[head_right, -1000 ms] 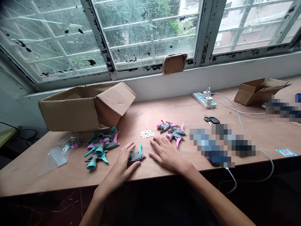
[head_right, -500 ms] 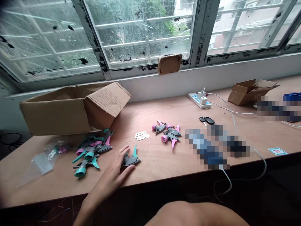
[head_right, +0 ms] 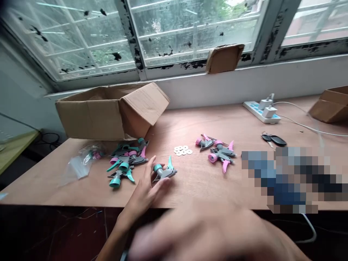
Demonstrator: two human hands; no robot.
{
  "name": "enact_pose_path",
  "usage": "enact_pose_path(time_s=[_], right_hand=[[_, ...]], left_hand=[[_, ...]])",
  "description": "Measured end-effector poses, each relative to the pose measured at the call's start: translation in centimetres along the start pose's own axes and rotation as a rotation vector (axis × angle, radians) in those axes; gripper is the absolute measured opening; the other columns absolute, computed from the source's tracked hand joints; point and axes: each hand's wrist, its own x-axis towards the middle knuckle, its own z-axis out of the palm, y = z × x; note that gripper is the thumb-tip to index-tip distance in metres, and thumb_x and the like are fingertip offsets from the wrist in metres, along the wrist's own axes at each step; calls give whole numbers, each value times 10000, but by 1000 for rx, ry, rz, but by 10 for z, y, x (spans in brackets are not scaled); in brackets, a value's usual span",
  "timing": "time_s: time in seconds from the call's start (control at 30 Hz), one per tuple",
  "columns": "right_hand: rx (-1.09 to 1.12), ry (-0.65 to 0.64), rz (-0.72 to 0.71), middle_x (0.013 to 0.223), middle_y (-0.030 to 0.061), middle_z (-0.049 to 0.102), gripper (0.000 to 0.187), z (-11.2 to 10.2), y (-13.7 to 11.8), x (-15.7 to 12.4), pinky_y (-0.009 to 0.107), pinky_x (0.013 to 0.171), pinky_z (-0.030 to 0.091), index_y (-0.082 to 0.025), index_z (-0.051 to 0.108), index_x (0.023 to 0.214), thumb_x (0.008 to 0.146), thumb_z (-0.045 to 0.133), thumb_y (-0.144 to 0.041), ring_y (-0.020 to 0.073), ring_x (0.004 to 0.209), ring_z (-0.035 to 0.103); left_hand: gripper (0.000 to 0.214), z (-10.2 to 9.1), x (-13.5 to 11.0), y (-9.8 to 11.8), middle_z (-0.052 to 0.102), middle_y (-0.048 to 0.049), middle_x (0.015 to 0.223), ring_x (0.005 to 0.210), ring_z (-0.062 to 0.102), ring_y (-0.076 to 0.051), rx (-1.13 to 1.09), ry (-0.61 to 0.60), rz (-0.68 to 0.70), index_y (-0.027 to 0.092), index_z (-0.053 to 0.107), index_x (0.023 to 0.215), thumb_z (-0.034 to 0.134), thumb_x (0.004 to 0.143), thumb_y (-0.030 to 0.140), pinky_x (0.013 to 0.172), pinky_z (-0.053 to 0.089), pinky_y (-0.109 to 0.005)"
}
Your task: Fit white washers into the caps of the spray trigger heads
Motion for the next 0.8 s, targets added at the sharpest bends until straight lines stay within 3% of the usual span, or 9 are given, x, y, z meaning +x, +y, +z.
enact_pose_path(time_s=[0.07, 0.13, 0.23, 0.33, 0.43, 0.6, 0.8], right_hand=[[54, -66, 46, 1564, 93, 496, 577, -6, 25, 47, 456, 996, 572, -332, 389, 1570, 1032, 505, -506, 315, 1325, 582], [8, 14, 200, 1628, 115, 403, 597, 3, 45, 85, 459, 1043, 550, -264, 289, 1622, 1069, 403, -461, 317, 1392, 532], [-128, 24, 294, 1621, 165, 396, 656, 29, 66, 111, 479, 1035, 554, -167, 299, 1616, 1058, 389, -501, 357, 1399, 522], [-245, -18, 427, 1585, 198, 440, 667, 43, 78, 113, 518, 939, 596, -124, 399, 1562, 1040, 436, -536, 410, 1307, 598], [-290, -47, 463, 1531, 155, 528, 552, 41, 80, 111, 499, 919, 605, -155, 505, 1494, 1056, 450, -487, 381, 1231, 658], [-291, -53, 353, 1483, 104, 591, 432, 32, 67, 103, 462, 943, 607, -163, 577, 1425, 1075, 449, -383, 323, 1233, 664], [-106, 4, 151, 1408, 66, 661, 336, 31, 52, 70, 355, 943, 606, -208, 642, 1296, 1097, 408, -345, 241, 1171, 706]], left_hand=[[691, -3, -1, 2, 597, -119, 1382, 1292, 599, -264, -123, 65, -76, 249, 239, 1576, 575, 1011, 464, 1140, 413, -436], [593, -6, -1, 6, 638, -114, 1304, 1216, 634, -253, -200, 119, -123, 213, 347, 1519, 477, 1041, 538, 1119, 421, -430], [544, -9, -1, 10, 696, -87, 1078, 986, 671, -214, -282, 149, -122, 167, 546, 1344, 328, 1069, 582, 1025, 459, -390], [579, -9, 1, 10, 691, -57, 913, 774, 621, -169, -449, 190, -140, 153, 637, 1190, 298, 1066, 605, 838, 494, -325], [606, -9, 4, 8, 680, -47, 836, 627, 551, -139, -616, 192, -173, 143, 650, 1122, 310, 1047, 640, 670, 471, -293], [595, -11, 5, 8, 686, -48, 845, 621, 561, -140, -625, 191, -155, 149, 661, 1083, 354, 1030, 656, 712, 486, -304], [585, -11, 5, 5, 674, -46, 843, 716, 618, -188, -609, 141, -115, 161, 648, 1170, 339, 1040, 641, 747, 489, -333]])
